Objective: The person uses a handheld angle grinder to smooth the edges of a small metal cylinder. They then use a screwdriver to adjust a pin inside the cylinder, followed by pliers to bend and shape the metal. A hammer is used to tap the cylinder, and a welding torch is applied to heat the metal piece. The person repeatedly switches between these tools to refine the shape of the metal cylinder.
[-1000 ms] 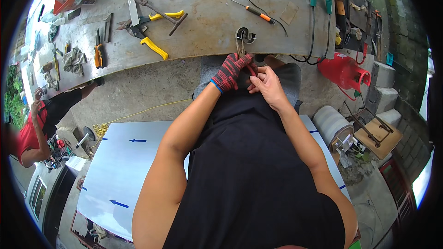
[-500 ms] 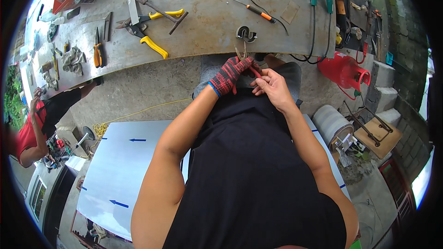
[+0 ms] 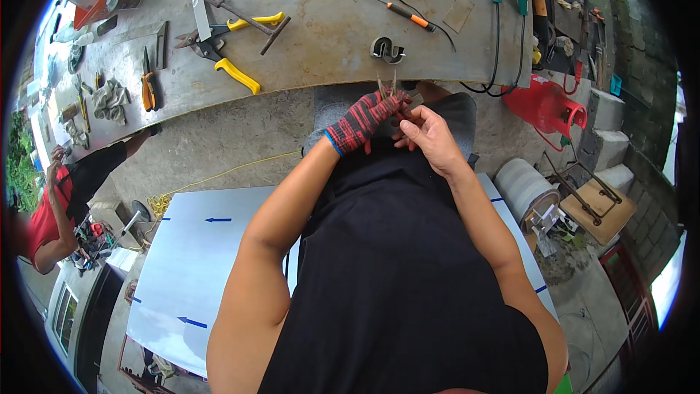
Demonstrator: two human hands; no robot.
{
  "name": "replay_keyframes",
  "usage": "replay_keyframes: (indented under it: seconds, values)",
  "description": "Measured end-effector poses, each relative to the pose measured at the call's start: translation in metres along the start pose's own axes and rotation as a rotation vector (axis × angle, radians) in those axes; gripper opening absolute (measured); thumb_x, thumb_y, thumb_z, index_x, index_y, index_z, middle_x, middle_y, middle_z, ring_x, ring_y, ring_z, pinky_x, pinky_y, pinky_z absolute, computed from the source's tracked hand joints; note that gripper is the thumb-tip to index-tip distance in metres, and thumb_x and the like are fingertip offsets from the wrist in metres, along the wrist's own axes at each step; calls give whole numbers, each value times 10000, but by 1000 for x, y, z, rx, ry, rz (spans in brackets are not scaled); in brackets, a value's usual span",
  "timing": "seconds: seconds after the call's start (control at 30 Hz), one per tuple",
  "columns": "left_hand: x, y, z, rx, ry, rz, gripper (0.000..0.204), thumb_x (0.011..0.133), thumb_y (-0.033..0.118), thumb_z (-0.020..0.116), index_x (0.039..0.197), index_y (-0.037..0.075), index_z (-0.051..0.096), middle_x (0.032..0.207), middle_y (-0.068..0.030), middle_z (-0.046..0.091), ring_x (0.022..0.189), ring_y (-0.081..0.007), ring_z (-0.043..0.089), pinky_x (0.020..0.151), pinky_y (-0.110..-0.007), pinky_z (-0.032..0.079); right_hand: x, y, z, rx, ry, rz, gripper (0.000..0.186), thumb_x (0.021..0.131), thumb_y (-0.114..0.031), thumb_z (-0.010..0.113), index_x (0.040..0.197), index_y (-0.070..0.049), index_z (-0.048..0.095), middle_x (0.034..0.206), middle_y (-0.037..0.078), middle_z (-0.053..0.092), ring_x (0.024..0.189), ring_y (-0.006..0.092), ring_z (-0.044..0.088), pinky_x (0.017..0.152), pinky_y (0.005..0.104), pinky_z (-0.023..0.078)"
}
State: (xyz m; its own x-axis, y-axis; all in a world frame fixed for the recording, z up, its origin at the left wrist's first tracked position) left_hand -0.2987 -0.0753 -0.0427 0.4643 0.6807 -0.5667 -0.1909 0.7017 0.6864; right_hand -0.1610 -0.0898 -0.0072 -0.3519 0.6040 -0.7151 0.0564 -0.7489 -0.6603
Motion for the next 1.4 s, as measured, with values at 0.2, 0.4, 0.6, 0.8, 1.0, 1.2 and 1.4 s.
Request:
replay_keyframes:
  seconds: [0.2, 0.4, 0.6, 0.8, 1.0, 1.2, 1.4]
  values:
    - [-30, 37, 2, 38, -56, -33, 555, 1019, 476, 625, 1419, 94, 575, 1236, -82, 670, 1005, -139, 671, 741, -313, 581, -15, -14, 7, 281, -136, -83, 173, 979, -163, 697, 1029, -48, 578, 1267, 115, 632, 1159, 257, 671, 1062, 438, 514]
    - [-14, 101, -85, 957, 474, 362, 650, 848, 257, 817, 1440, 173, 564, 1321, -71, 665, 988, -192, 671, 867, -344, 549, -38, -43, -20, 251, -108, -174, 264, 936, -109, 721, 845, -96, 473, 1428, 203, 552, 1219, 268, 618, 1090, 446, 483]
    - [30, 127, -52, 1372, 377, 577, 634, 760, 203, 838, 1358, 269, 636, 1419, 49, 639, 1095, -301, 633, 975, -444, 505, -44, -40, -27, 221, -79, -117, 239, 973, -136, 669, 882, -101, 452, 1264, 244, 647, 1133, 241, 659, 1001, 394, 501]
    - [48, 118, -55, 1386, 293, 541, 555, 807, 237, 806, 1335, 302, 652, 1420, 81, 632, 1106, -299, 635, 977, -472, 493, -52, -39, -27, 80, 51, -108, 214, 998, -125, 638, 880, -95, 462, 1223, 207, 668, 1086, 226, 677, 991, 389, 509]
    - [37, 131, -41, 1361, 323, 405, 650, 803, 246, 830, 1407, 296, 594, 1444, -35, 601, 1227, -343, 593, 1095, -465, 437, -47, -39, -36, 14, 130, -127, 214, 997, -121, 646, 866, -81, 481, 1209, 200, 675, 1061, 208, 675, 971, 379, 523]
    - [4, 89, -53, 1082, 587, 569, 827, 735, 355, 886, 1438, 98, 535, 1414, -173, 571, 1284, -374, 539, 1109, -496, 420, -53, -39, -45, -30, 195, -167, 209, 994, -109, 641, 864, -69, 482, 1211, 196, 673, 1047, 209, 671, 945, 375, 533]
    - [18, 91, -23, 1212, 726, 435, 994, 583, 506, 943, 1424, 155, 548, 1438, -88, 574, 1287, -372, 537, 1100, -512, 415, -51, -43, -43, -80, 200, -181, 202, 996, -114, 645, 874, -60, 493, 1195, 194, 673, 993, 181, 654, 942, 361, 529]
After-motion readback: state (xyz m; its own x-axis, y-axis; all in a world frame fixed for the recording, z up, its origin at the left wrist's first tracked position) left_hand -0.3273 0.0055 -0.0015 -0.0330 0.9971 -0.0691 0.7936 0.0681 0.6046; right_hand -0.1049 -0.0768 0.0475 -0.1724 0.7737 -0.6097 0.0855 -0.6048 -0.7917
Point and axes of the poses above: each hand's wrist, its own x-axis towards the middle knuckle, its own z-axis out of the palm, y = z × x, the point moved 8 cm from there along x, towards the middle knuckle
